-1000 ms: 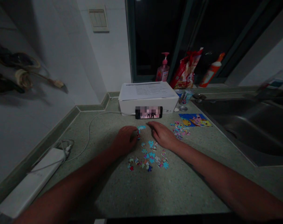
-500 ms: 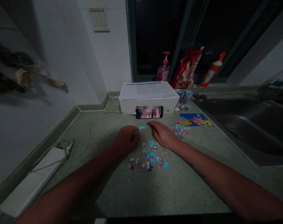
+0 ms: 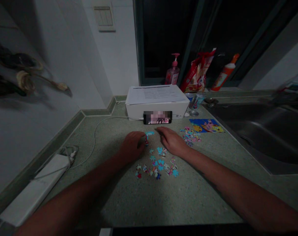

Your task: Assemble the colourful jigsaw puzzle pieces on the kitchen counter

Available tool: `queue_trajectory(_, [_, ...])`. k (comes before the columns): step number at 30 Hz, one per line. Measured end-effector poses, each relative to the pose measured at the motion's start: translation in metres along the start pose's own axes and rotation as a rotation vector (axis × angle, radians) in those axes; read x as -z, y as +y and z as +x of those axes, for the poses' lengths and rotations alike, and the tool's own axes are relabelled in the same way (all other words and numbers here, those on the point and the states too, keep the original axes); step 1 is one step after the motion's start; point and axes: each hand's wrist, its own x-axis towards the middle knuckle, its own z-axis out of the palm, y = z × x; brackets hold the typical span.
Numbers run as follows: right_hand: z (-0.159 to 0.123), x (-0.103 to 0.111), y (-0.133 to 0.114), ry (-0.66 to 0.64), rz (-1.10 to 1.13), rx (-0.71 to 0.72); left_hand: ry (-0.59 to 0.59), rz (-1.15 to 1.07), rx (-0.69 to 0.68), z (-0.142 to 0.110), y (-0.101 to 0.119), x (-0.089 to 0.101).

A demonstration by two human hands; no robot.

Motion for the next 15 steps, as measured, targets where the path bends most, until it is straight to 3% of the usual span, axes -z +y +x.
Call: queue_trajectory(15, [-0.0022,-0.0004,0.0021,0.058,-0.021,-0.02,0.009,0.005,-0.008,0.0008,-0.0017,0.0002])
